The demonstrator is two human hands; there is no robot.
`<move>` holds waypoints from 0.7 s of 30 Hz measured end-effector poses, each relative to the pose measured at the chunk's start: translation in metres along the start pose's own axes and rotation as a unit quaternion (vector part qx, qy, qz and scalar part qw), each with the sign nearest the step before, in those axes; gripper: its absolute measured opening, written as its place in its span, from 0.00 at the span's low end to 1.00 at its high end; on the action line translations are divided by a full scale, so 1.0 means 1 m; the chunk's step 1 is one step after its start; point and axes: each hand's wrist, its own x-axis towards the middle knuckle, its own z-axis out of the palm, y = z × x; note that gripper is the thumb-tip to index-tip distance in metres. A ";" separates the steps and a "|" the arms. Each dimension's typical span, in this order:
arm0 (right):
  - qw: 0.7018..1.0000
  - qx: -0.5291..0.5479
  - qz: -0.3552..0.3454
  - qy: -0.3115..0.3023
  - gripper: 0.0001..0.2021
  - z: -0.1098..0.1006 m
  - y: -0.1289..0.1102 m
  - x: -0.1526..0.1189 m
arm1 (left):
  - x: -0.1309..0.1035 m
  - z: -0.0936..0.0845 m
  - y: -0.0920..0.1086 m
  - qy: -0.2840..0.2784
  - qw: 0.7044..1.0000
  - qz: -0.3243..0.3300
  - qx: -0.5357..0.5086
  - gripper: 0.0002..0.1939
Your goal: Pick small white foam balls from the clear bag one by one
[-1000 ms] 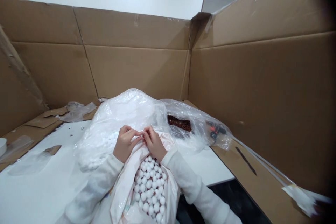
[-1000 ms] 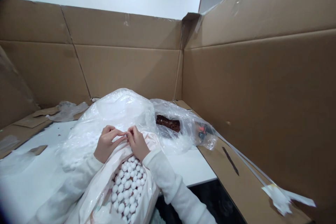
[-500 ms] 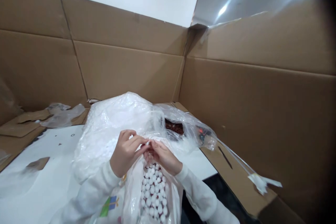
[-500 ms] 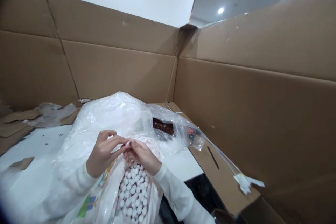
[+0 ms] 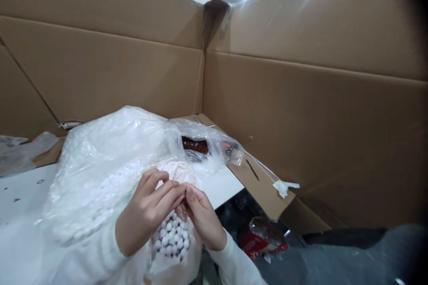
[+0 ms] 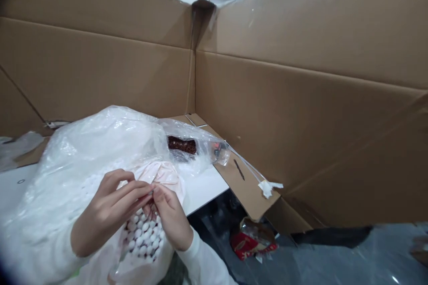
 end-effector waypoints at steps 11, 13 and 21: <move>0.994 0.034 0.066 -0.081 0.18 -0.033 0.001 0.018 | 0.024 0.007 0.025 -0.029 0.991 -0.103 0.086 0.18; 0.993 0.033 0.070 -0.089 0.18 -0.034 0.006 0.017 | 0.026 0.006 0.028 -0.045 0.989 -0.105 0.096 0.20; 0.990 -0.132 -0.032 -0.040 0.18 -0.040 0.022 0.008 | 0.012 -0.051 0.011 -0.222 0.953 -0.204 -0.041 0.17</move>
